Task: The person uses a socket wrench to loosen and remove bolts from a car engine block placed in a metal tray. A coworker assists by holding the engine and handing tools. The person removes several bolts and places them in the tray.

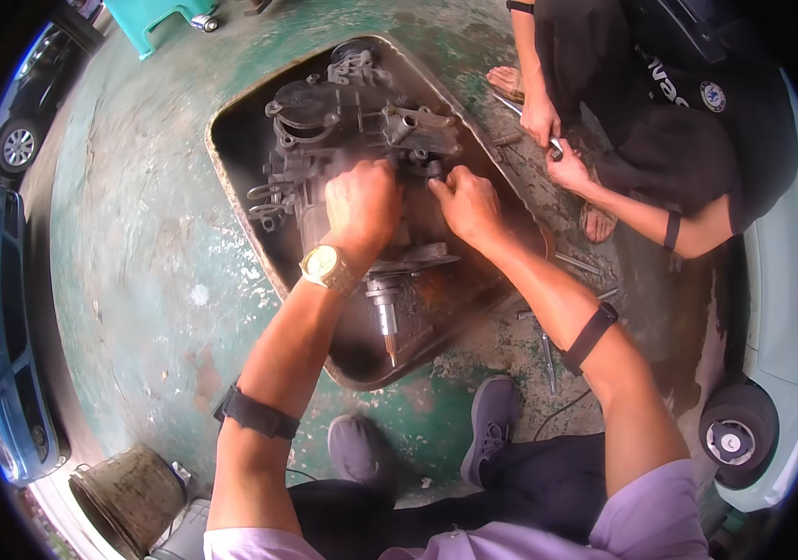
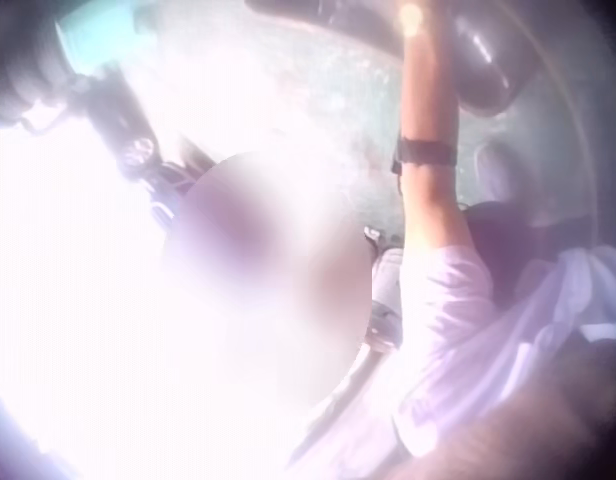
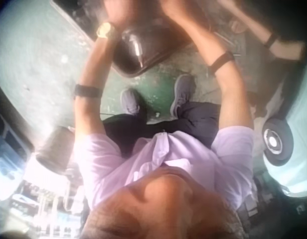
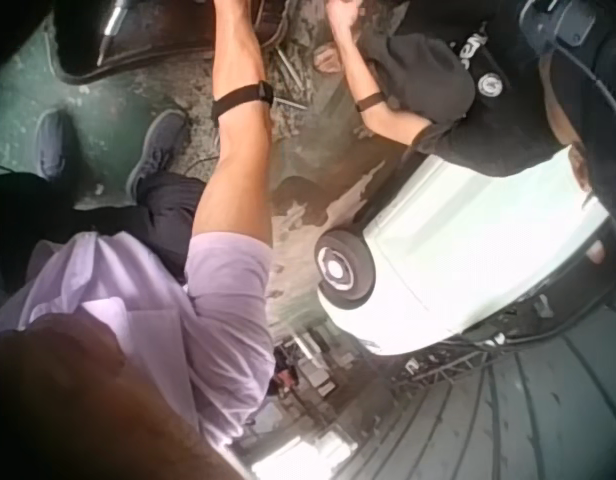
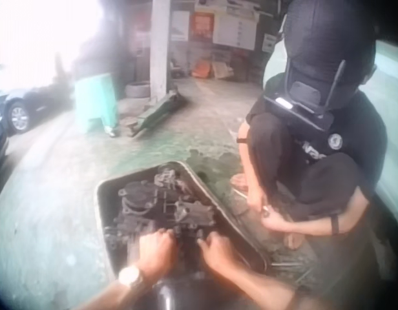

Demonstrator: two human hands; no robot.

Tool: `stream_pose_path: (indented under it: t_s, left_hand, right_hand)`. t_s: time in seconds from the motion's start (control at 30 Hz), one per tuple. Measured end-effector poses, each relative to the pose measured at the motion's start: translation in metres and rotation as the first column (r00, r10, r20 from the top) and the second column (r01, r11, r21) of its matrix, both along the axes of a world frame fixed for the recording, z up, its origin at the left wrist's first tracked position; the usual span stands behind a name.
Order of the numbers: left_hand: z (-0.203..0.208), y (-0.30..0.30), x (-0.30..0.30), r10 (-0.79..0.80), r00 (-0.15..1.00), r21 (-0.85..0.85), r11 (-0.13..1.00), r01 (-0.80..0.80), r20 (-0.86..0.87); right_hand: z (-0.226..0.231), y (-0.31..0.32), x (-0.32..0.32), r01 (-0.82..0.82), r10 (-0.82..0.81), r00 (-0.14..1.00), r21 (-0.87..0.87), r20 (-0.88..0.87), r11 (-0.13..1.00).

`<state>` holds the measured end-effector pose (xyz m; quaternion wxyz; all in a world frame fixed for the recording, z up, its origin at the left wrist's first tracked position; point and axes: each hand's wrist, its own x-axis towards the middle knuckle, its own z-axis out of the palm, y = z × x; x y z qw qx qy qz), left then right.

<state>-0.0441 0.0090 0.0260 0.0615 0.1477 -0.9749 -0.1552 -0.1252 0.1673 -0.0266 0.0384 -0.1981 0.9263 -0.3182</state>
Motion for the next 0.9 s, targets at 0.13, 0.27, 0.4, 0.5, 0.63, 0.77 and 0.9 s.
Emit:
stream_pose_path:
  t_s: [0.13,0.27,0.4,0.5,0.63,0.77,0.9]
  left_hand:
    - [0.000,0.003,-0.005,0.015,1.000,-0.016,1.000,-0.015,0.000]
    - [-0.001,0.003,-0.009,0.026,0.997,0.008,1.000,-0.026,0.077]
    - [-0.002,0.005,-0.011,0.021,0.999,0.008,1.000,-0.022,0.023]
    - [-0.004,0.010,-0.012,0.021,1.000,-0.006,1.000,-0.021,0.015]
    - [-0.001,0.020,-0.013,0.046,0.999,-0.017,0.999,-0.046,0.009]
    - [0.005,0.020,-0.012,0.019,0.993,-0.062,0.998,-0.012,0.120]
    - [0.007,-0.005,-0.005,-0.048,0.995,0.109,0.993,0.039,0.084]
  right_hand:
    - [0.002,-0.004,0.000,0.000,0.001,0.999,0.019,-0.042,1.000]
    - [0.001,-0.012,0.000,0.031,-0.031,1.000,0.010,0.000,0.999]
    - [0.001,-0.012,-0.001,0.020,-0.020,1.000,-0.018,0.002,1.000]
    - [0.001,-0.012,-0.002,0.034,-0.034,0.999,-0.009,0.031,0.999]
    - [0.001,-0.013,-0.004,0.057,-0.057,0.998,-0.008,0.041,0.998]
    - [0.010,-0.016,-0.002,0.069,-0.072,0.996,0.080,0.045,0.994]
    - [0.026,-0.018,0.007,-0.029,0.029,0.996,0.007,-0.082,1.000]
